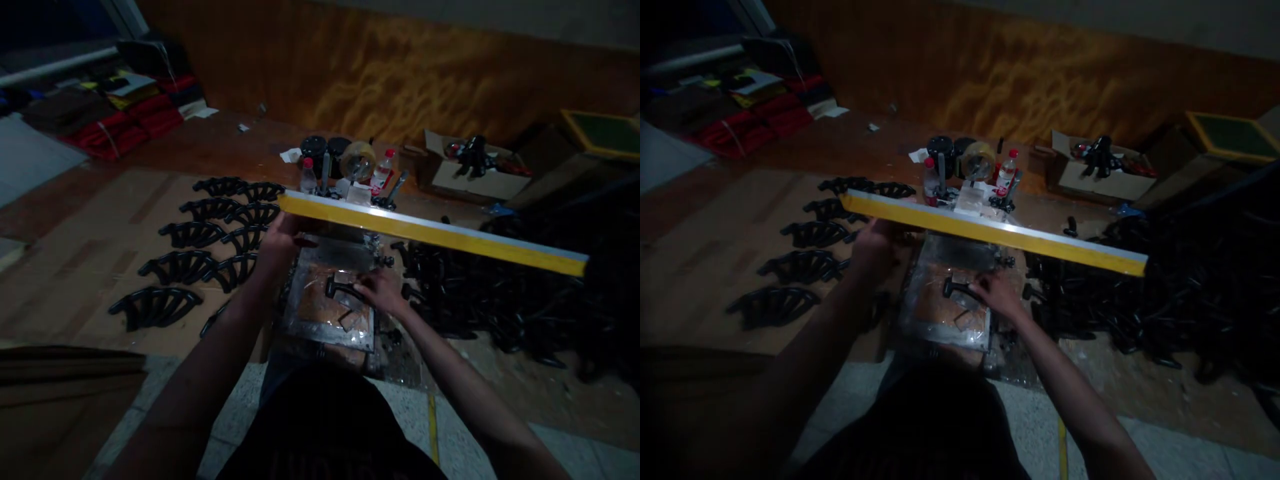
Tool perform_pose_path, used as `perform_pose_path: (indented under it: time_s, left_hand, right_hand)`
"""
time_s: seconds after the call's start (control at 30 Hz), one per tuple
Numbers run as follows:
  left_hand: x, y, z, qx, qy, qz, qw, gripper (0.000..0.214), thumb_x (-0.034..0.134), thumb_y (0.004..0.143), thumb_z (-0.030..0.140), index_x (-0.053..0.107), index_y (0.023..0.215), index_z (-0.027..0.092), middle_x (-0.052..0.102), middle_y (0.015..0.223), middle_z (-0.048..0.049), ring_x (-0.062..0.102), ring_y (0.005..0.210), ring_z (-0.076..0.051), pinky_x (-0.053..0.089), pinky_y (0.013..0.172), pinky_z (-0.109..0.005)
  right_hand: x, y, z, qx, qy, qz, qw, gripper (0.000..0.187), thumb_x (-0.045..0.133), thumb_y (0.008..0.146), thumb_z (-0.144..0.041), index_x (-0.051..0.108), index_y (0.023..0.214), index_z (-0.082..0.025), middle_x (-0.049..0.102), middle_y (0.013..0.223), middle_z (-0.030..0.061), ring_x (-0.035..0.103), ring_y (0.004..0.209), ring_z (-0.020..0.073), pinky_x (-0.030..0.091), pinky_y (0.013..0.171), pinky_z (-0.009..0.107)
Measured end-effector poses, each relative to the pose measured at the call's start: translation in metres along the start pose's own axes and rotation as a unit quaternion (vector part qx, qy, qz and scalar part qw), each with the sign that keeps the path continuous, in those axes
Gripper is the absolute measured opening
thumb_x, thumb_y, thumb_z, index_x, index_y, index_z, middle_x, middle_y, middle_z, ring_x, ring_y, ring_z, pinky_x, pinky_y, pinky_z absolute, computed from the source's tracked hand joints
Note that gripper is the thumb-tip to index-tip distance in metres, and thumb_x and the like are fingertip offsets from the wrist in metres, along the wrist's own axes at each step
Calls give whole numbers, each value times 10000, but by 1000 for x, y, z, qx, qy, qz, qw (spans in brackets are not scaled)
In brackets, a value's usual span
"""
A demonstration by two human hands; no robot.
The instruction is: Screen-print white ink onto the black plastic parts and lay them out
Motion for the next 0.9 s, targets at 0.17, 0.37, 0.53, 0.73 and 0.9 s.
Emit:
perform_pose_path:
  time_s: [0.17, 0.37, 0.53, 0.73, 0.9]
  left_hand:
    - [2, -35, -47, -98, -5, -17, 995, 554, 401, 904, 599, 597, 1170, 155, 735, 919, -95, 688, 797, -187, 534, 586, -246]
    - [17, -141, -147, -340, -15, -99, 935, 612, 473, 845, 682, 602, 1201, 200, 686, 1187, -133, 690, 984, -252, 523, 555, -256]
    - [-85, -157, -165, -309, 110, 136, 935, 508, 435, 898, 609, 643, 1047, 171, 682, 1118, -123, 652, 1055, -255, 556, 775, -317]
    - [-215, -213, -194, -383, 225, 258, 858, 603, 233, 961, 558, 495, 1292, 128, 647, 1198, -180, 699, 888, -224, 542, 618, -284]
    - [-234, -229, -230, -463, 311, 170, 812, 664, 154, 964, 552, 501, 1279, 83, 710, 819, -149, 688, 633, -213, 507, 547, -290]
  right_hand:
    - [27, -6, -38, 21, -42, -111, 993, 257, 521, 954, -279, 632, 1117, -114, 670, 1121, 180, 611, 1062, 265, 430, 889, 325]
    - [11, -6, -105, -29, 34, -75, 996, 226, 468, 979, -234, 576, 1147, -127, 661, 1099, 147, 608, 1024, 234, 423, 844, 303]
    - [43, -15, -223, -248, 42, -114, 961, 169, 516, 966, -273, 625, 1000, -147, 664, 1033, 125, 574, 1001, 243, 437, 878, 350]
    - [92, 22, -264, -276, 16, -137, 951, 385, 513, 966, -449, 589, 1224, -173, 637, 1210, 151, 532, 1178, 294, 425, 954, 430]
    - [139, 47, -260, -233, -19, -233, 944, 558, 459, 951, -582, 521, 1324, -171, 674, 1189, 166, 618, 1121, 306, 448, 929, 439]
Point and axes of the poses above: each hand's wrist, its own y-axis towards the middle knuckle, its own x-axis out of the palm, z = x × y, the point moved 9 cm from there along y, towards the middle knuckle
